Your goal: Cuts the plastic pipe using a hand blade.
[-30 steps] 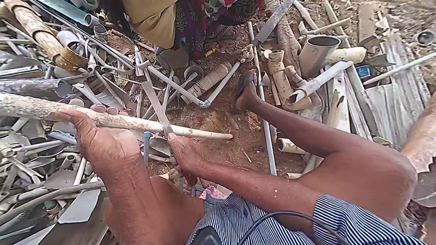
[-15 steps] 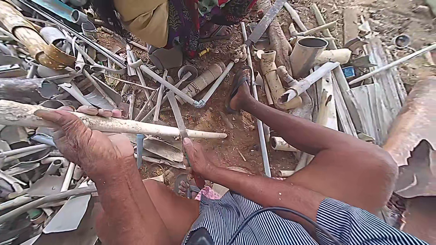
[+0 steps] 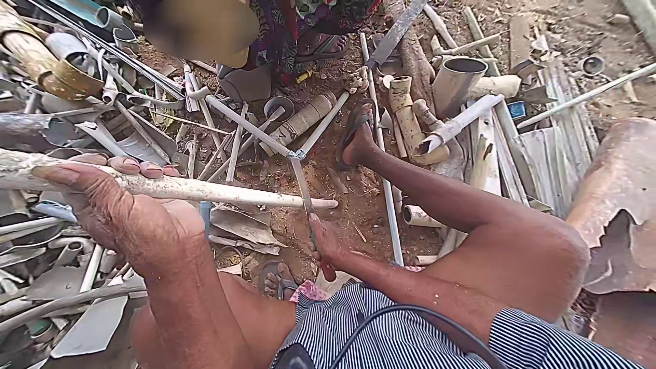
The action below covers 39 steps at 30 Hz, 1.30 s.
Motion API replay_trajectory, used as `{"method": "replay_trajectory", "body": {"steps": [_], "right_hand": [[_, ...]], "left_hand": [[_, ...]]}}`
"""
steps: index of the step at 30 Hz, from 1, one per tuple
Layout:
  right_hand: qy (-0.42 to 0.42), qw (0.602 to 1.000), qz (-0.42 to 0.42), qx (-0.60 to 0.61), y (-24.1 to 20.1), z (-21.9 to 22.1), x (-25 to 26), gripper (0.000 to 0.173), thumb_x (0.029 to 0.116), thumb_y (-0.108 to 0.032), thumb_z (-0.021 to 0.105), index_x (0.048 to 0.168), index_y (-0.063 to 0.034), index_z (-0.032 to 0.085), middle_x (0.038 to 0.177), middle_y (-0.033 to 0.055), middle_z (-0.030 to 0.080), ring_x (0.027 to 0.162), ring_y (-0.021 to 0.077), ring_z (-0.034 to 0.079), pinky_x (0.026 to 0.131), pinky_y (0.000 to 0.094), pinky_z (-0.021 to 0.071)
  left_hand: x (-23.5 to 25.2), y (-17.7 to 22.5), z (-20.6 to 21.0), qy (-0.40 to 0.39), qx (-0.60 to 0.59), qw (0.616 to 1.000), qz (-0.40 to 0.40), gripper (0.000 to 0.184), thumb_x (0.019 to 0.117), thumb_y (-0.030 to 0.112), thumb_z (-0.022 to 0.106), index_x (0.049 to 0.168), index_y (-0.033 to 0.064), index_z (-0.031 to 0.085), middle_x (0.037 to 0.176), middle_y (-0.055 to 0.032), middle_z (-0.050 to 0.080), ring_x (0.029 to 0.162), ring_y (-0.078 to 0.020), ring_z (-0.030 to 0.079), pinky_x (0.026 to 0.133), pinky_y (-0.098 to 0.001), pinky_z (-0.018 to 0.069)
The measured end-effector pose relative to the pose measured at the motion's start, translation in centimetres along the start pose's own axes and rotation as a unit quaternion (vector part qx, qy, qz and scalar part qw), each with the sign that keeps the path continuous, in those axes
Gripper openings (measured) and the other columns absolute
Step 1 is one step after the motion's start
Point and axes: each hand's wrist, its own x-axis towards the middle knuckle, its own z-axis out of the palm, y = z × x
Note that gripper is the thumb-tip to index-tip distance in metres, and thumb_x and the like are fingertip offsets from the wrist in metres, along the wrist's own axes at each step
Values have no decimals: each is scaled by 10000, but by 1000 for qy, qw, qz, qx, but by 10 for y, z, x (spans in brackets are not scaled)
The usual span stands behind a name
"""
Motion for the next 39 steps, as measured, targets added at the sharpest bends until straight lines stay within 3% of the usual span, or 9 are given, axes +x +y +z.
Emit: {"method": "replay_trajectory", "body": {"steps": [3, 6, 13, 20, 27, 29, 34, 37, 39], "right_hand": [[-78, 989, -126, -23, -67, 40, -18, 494, 1143, -337, 217, 846, -47, 485, 606, 3, 430, 452, 102, 445, 477, 267, 450], [-100, 984, -134, -61, -56, 26, -16, 469, 1140, -335, 220, 903, -40, 497, 626, -1, 427, 456, 93, 448, 474, 254, 453], [51, 983, 168, 49, 60, -48, 14, 548, 1109, -534, 167, 986, -77, 444, 636, 20, 418, 438, 139, 428, 434, 291, 439], [-145, 975, -166, -20, -74, 49, -34, 485, 1141, -334, 220, 874, -38, 497, 603, -1, 429, 443, 89, 441, 456, 253, 440], [38, 983, 170, 58, 66, -54, 22, 562, 1099, -565, 174, 1008, -82, 448, 639, 18, 421, 434, 137, 424, 420, 290, 430], [28, 990, 135, 41, 52, -40, 14, 551, 1109, -533, 180, 977, -72, 451, 621, 17, 421, 428, 132, 436, 428, 283, 448], [-161, 962, -210, -71, -68, 58, -37, 474, 1135, -297, 256, 921, 10, 547, 677, 22, 450, 546, 114, 465, 553, 292, 446], [-155, 966, -194, -78, -58, 50, -29, 485, 1133, -311, 238, 941, 4, 553, 672, 19, 453, 532, 107, 467, 542, 284, 453], [-85, 993, -60, -50, -11, 6, -1, 525, 1134, -402, 199, 916, -35, 506, 630, 8, 451, 463, 104, 469, 475, 268, 467]], "left_hand": [[1, 1, -2, 17, 5, 1000, -5, 302, 1143, 303, 251, 1078, 166, 512, 814, 20, 560, 671, -116, 610, 651, -291, 578], [4, 1, -4, 31, -1, 999, -12, 311, 1142, 317, 257, 1063, 168, 519, 810, 18, 557, 672, -123, 608, 659, -309, 580], [2, -1, -3, 7, 3, 1000, -2, 317, 1143, 314, 235, 1105, 172, 515, 829, 18, 570, 693, -125, 623, 664, -306, 587], [0, 1, -4, 20, 17, 1000, 1, 307, 1145, 304, 232, 1128, 167, 507, 853, 17, 572, 694, -124, 626, 660, -305, 589], [14, -1, -14, 52, -9, 998, -40, 251, 1133, 302, 336, 1103, 140, 525, 837, -19, 546, 689, -151, 609, 662, -346, 595], [13, 1, -14, 57, -19, 996, -59, 252, 1127, 309, 362, 1073, 137, 538, 823, -19, 556, 690, -153, 620, 666, -355, 603], [11, 6, -11, 55, 12, 994, -89, 319, 1127, 371, 338, 1170, 129, 541, 919, -44, 663, 866, -193, 710, 747, -406, 623], [23, -6, -19, 26, 85, 996, -17, 311, 1139, 313, 318, 1293, 89, 469, 996, -74, 694, 899, -211, 721, 724, -371, 612], [29, -15, -26, 12, 76, 997, 5, 319, 1141, 319, 300, 1276, 77, 458, 997, -92, 686, 910, -239, 719, 752, -397, 615]]}}
